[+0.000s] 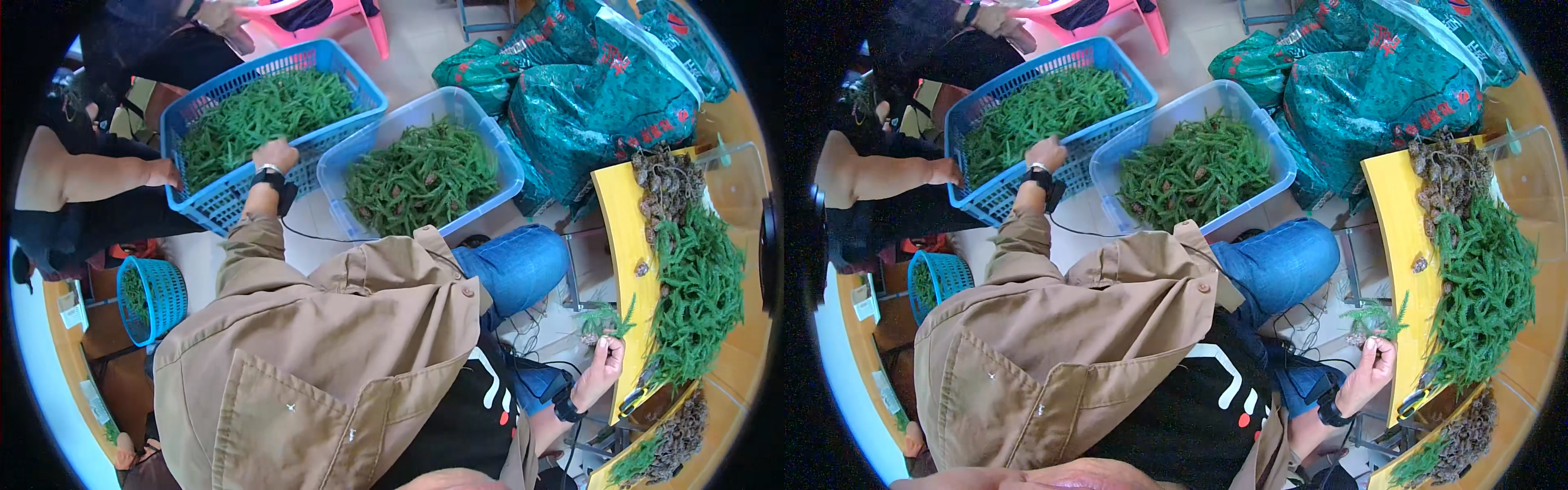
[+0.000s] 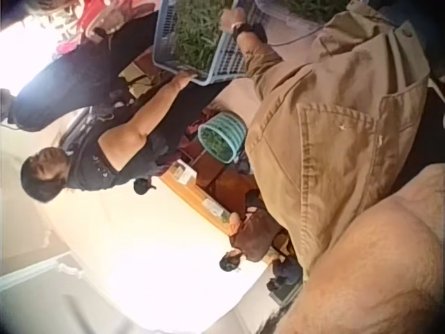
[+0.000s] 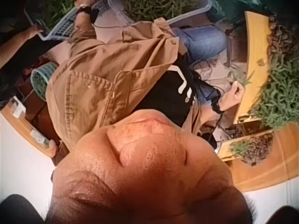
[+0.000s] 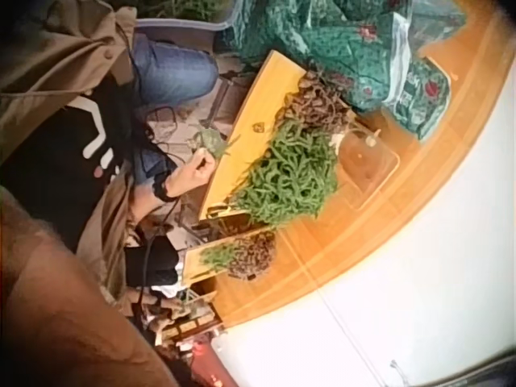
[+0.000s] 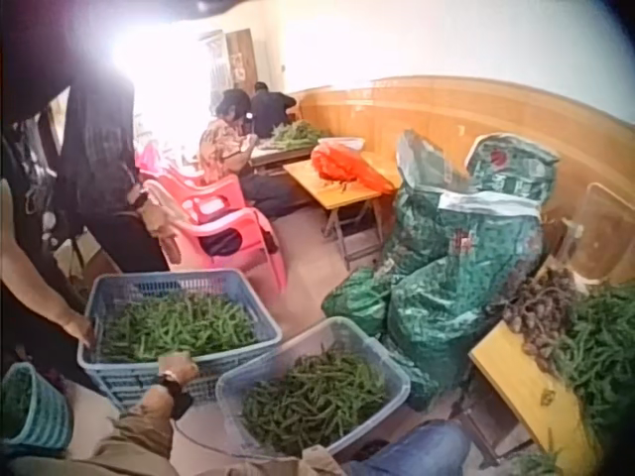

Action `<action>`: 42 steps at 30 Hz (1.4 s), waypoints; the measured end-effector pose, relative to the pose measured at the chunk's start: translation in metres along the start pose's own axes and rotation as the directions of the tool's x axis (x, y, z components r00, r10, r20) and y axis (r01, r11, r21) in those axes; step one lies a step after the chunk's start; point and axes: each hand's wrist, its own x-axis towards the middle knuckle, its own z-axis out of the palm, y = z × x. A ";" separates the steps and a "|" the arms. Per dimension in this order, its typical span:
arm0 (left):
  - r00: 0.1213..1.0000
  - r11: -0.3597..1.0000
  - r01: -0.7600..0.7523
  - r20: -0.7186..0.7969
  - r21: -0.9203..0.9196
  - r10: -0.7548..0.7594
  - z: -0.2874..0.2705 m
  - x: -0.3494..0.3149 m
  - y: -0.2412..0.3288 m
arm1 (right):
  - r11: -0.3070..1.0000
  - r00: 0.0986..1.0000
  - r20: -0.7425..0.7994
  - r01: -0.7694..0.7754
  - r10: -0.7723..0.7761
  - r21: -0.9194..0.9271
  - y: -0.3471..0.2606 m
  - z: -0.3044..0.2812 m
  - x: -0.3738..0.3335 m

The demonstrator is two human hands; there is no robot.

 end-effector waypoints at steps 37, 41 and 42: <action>0.685 0.790 -0.586 0.410 -0.180 0.602 0.126 -0.291 0.564 | 0.989 0.873 0.475 0.145 -0.110 -0.037 0.109 -0.237 0.173; 0.456 0.646 -0.709 0.515 -0.282 0.726 0.097 -0.329 0.537 | 0.991 0.864 0.500 0.116 -0.066 -0.071 0.068 -0.224 0.127; 0.454 0.627 -0.732 0.496 -0.265 0.740 0.105 -0.327 0.528 | 0.987 0.875 0.477 0.141 -0.086 -0.082 0.063 -0.217 0.116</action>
